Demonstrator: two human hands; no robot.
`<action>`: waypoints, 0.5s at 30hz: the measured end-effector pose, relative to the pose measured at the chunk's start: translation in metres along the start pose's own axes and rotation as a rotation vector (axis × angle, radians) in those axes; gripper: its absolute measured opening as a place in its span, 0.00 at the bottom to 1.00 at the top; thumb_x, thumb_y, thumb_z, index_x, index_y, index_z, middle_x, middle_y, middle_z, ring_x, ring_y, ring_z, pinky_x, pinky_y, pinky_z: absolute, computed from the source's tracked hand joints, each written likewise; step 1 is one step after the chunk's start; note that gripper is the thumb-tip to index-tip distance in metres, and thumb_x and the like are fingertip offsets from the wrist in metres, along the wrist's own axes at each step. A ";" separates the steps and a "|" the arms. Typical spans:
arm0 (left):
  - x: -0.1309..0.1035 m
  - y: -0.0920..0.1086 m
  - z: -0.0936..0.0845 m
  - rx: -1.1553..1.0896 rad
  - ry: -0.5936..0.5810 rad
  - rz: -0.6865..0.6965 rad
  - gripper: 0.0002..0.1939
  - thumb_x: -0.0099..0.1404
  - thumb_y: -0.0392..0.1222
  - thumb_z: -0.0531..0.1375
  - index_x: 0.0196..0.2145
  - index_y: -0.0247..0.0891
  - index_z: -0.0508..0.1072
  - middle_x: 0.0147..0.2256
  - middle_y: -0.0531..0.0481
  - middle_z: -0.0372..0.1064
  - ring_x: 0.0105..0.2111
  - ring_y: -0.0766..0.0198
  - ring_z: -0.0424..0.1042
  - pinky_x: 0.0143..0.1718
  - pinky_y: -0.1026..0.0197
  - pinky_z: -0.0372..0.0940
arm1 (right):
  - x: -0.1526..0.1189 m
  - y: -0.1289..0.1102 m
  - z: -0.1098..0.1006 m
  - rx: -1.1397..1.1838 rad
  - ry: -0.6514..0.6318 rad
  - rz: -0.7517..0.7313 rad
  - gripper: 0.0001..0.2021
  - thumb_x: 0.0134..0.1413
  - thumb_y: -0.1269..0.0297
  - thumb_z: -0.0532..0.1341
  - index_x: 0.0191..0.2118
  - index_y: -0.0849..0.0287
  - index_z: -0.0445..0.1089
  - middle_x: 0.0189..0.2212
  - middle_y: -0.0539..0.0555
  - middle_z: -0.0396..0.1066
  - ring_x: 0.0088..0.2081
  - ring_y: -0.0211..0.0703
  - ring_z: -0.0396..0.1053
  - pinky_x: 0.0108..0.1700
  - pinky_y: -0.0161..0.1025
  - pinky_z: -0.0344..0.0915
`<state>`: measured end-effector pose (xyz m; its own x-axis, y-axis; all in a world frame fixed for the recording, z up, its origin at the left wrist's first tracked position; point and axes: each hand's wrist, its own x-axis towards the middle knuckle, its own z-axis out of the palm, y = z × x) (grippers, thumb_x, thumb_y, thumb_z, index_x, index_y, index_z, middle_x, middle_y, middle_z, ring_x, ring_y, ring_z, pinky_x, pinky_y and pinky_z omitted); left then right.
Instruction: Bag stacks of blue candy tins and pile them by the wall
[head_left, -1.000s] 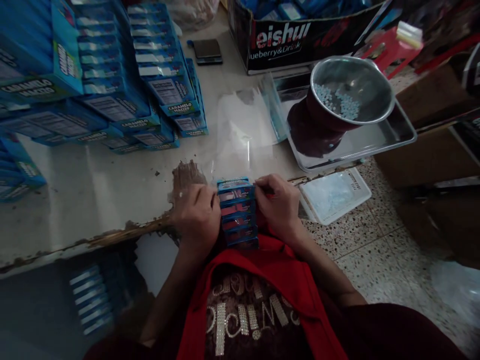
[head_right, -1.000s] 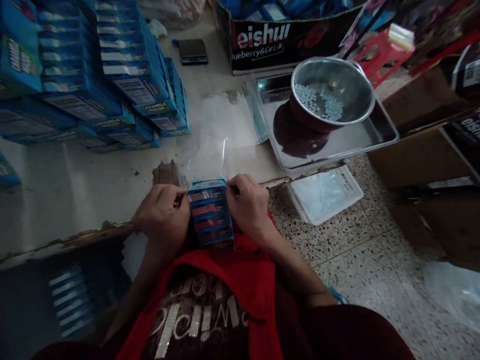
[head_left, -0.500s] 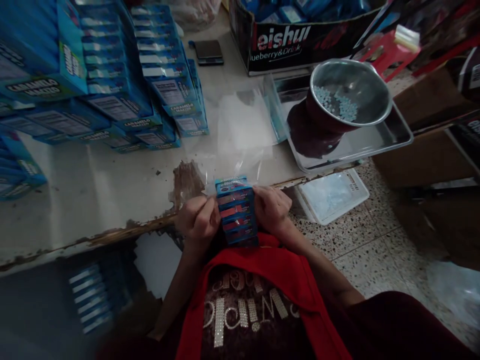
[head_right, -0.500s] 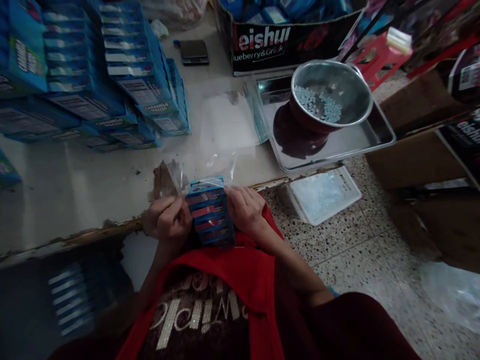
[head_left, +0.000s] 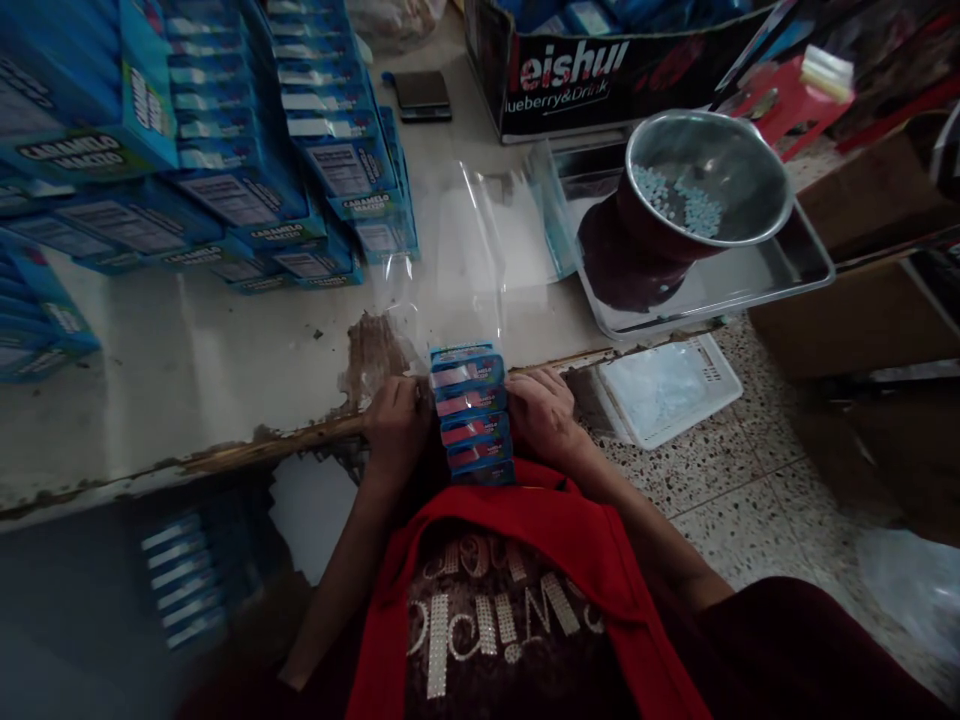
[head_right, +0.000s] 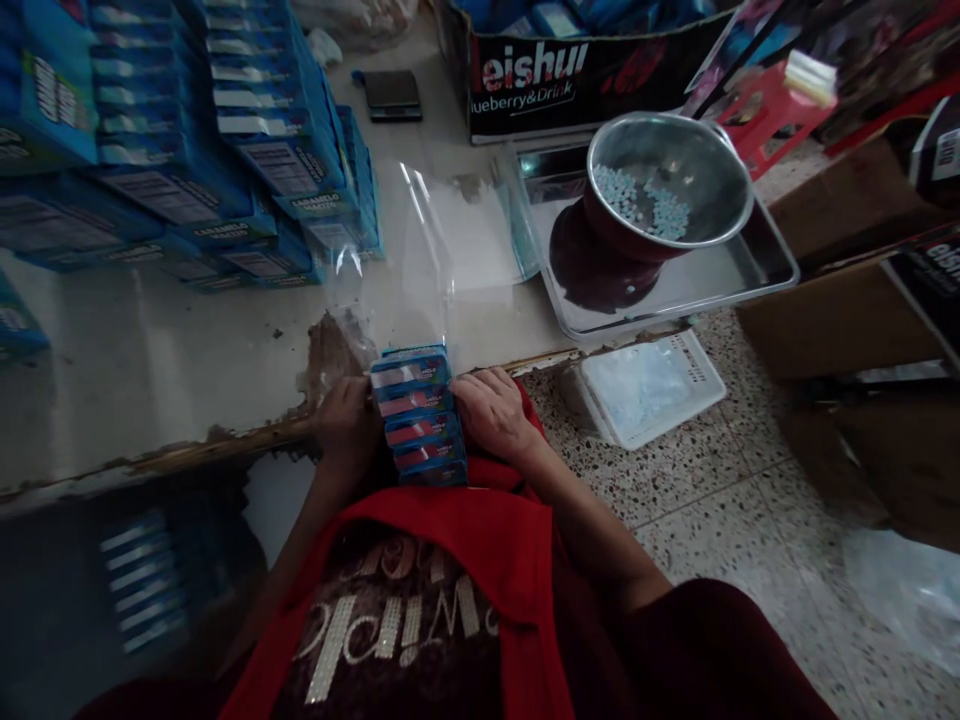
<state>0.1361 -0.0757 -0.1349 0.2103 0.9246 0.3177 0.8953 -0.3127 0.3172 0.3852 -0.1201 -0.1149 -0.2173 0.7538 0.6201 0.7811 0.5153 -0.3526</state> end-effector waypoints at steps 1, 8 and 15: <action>-0.002 0.000 -0.003 0.005 -0.081 0.019 0.11 0.76 0.41 0.55 0.35 0.40 0.71 0.34 0.45 0.73 0.32 0.57 0.71 0.32 0.59 0.55 | -0.003 -0.001 -0.001 -0.007 -0.021 -0.023 0.09 0.75 0.70 0.55 0.47 0.53 0.72 0.36 0.52 0.80 0.38 0.44 0.74 0.45 0.43 0.65; -0.026 0.010 -0.021 0.093 -0.386 0.226 0.10 0.74 0.37 0.54 0.39 0.36 0.75 0.38 0.37 0.74 0.32 0.52 0.73 0.28 0.56 0.55 | -0.052 -0.008 -0.019 0.012 -0.235 -0.162 0.12 0.77 0.70 0.50 0.42 0.54 0.69 0.29 0.50 0.71 0.31 0.43 0.63 0.39 0.44 0.55; -0.107 0.009 -0.019 -0.212 -0.523 0.187 0.10 0.71 0.40 0.57 0.42 0.41 0.79 0.38 0.42 0.77 0.31 0.57 0.76 0.28 0.60 0.61 | -0.099 -0.021 -0.066 0.132 -0.367 -0.304 0.11 0.80 0.68 0.49 0.47 0.57 0.69 0.29 0.50 0.72 0.32 0.44 0.63 0.40 0.43 0.58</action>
<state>0.1143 -0.1821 -0.1487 0.5704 0.8175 -0.0805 0.7381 -0.4671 0.4868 0.4288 -0.2327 -0.1219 -0.6339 0.6432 0.4296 0.5749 0.7634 -0.2945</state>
